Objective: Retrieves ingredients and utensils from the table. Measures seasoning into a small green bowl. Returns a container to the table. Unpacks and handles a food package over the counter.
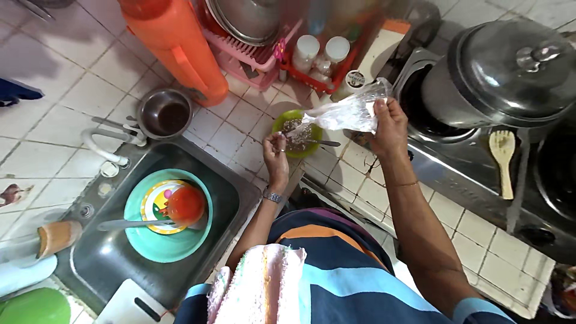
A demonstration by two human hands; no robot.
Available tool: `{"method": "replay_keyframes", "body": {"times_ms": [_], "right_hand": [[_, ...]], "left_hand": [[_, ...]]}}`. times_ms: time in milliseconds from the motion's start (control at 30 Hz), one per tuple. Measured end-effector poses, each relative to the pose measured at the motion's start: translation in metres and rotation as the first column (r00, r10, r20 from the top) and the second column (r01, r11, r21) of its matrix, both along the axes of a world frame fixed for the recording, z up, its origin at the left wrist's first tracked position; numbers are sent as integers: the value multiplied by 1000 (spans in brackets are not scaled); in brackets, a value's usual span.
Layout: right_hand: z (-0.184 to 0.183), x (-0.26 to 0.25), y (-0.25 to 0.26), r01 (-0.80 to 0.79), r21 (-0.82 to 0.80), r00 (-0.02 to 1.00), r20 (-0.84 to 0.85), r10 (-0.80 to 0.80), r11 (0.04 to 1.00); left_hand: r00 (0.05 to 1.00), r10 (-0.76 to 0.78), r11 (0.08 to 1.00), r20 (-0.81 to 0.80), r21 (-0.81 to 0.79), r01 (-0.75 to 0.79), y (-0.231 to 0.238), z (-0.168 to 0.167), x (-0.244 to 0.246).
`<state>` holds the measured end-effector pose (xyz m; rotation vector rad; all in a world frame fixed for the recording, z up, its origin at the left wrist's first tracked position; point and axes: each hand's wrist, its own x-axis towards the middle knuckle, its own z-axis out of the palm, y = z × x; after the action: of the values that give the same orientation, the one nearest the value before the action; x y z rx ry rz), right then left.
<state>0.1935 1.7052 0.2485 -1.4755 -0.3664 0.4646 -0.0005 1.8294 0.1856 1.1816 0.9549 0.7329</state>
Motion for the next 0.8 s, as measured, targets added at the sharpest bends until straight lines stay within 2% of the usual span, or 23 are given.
{"method": "replay_keyframes", "body": {"times_ms": [67,133,200,267,333,433,500,600,700,800], "right_hand": [[-7,-2,-2,5,38,992,-127,0,999],[-19,-2,-2,-1,115,976,-218,26,993],[-30,-3,-3,-13,190,960,-272,65,982],[-34,-13,-5,6,223,942,-328,69,975],[-35,-26,-9,73,222,915,-403,24,972],[-40,-47,-20,117,151,890,-454,-36,982],[-47,-60,-30,100,129,886,-462,-29,987],[-67,-76,-48,0,168,892,-446,76,986],[-78,-83,-67,-106,195,870,-457,186,975],[-77,-69,-91,-263,71,891,-365,270,962]], "left_hand": [[999,-21,981,35,-190,27,4,8,-3],[980,-173,925,97,-325,195,0,6,-4],[909,-365,854,202,-316,413,-12,4,-2],[844,-453,831,289,-206,517,-27,5,4],[837,-424,859,345,-141,493,-37,16,15],[872,-257,905,416,-213,368,-47,45,32],[876,-229,916,424,-211,342,-51,54,38],[860,-285,920,423,-131,369,-53,53,41],[866,-295,914,403,-144,378,-52,51,39],[866,-336,895,370,-161,417,-46,52,30]]}}
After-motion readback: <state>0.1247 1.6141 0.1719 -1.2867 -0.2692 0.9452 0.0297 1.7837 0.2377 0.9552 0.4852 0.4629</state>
